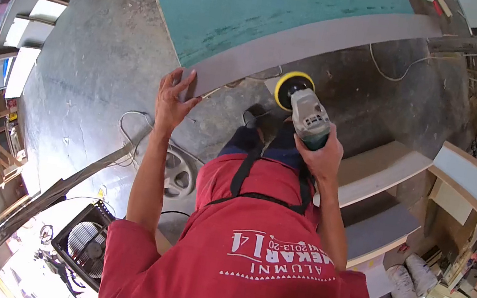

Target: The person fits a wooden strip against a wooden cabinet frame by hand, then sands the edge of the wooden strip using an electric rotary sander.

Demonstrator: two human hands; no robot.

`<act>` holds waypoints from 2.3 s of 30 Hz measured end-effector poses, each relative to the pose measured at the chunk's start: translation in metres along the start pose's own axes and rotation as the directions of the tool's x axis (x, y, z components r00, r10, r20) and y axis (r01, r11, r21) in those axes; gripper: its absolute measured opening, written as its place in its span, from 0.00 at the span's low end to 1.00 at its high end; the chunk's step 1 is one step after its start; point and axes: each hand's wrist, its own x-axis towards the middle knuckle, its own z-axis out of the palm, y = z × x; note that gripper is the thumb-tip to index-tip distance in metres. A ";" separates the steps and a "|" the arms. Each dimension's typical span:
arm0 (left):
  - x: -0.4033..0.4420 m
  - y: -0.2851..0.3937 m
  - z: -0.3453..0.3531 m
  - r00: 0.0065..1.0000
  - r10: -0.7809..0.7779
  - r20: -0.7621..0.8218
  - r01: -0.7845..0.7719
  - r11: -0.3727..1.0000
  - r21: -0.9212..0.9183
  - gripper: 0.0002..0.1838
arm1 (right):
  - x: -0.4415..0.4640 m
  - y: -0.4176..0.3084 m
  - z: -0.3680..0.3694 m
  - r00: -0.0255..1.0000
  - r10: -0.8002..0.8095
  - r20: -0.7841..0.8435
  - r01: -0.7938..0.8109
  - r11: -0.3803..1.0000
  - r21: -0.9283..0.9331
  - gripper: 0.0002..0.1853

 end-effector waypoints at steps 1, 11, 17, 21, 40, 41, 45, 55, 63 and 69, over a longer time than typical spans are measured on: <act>-0.002 0.000 -0.001 1.000 0.018 -0.006 -0.018 1.000 -0.008 0.42 | 0.000 0.000 0.010 1.000 -0.010 0.007 0.010 1.000 0.012 0.34; 0.000 -0.001 0.000 1.000 0.004 0.017 -0.004 1.000 0.009 0.41 | 0.002 -0.020 0.063 0.997 -0.045 0.056 0.041 0.997 0.066 0.35; 0.002 0.003 -0.004 0.998 -0.011 0.056 0.009 0.999 0.038 0.41 | 0.004 -0.016 0.064 1.000 0.003 0.028 -0.004 0.999 0.043 0.35; 0.003 0.001 -0.004 0.998 -0.016 0.068 0.013 0.999 0.049 0.41 | 0.015 -0.004 0.058 0.999 -0.008 -0.036 0.009 1.000 0.012 0.35; 0.014 0.003 -0.025 0.973 -0.067 0.220 0.077 0.996 -0.040 0.43 | 0.088 0.070 -0.023 0.976 0.115 -0.185 -0.114 0.993 0.015 0.34; 0.018 -0.001 -0.032 0.974 -0.071 0.215 0.081 0.996 -0.038 0.43 | 0.088 0.073 -0.028 0.971 0.161 -0.179 -0.152 0.986 0.064 0.33; 0.040 -0.021 -0.054 0.867 -0.149 0.475 0.343 0.870 -0.354 0.37 | 0.080 0.058 -0.037 0.972 0.117 -0.202 -0.099 0.990 0.100 0.34; 0.060 -0.022 -0.069 0.802 -0.070 0.593 0.372 0.836 -0.403 0.30 | 0.031 0.026 -0.014 0.987 0.090 -0.134 -0.077 0.992 0.097 0.33; 0.019 -0.016 -0.031 0.975 0.053 0.214 -0.022 0.989 -0.147 0.34 | 0.009 0.000 0.007 0.996 0.091 -0.025 -0.088 0.992 0.095 0.32; -0.004 -0.006 0.001 0.995 0.088 0.036 -0.090 0.994 0.056 0.39 | -0.004 -0.001 0.031 0.999 0.034 0.010 -0.034 0.999 0.028 0.33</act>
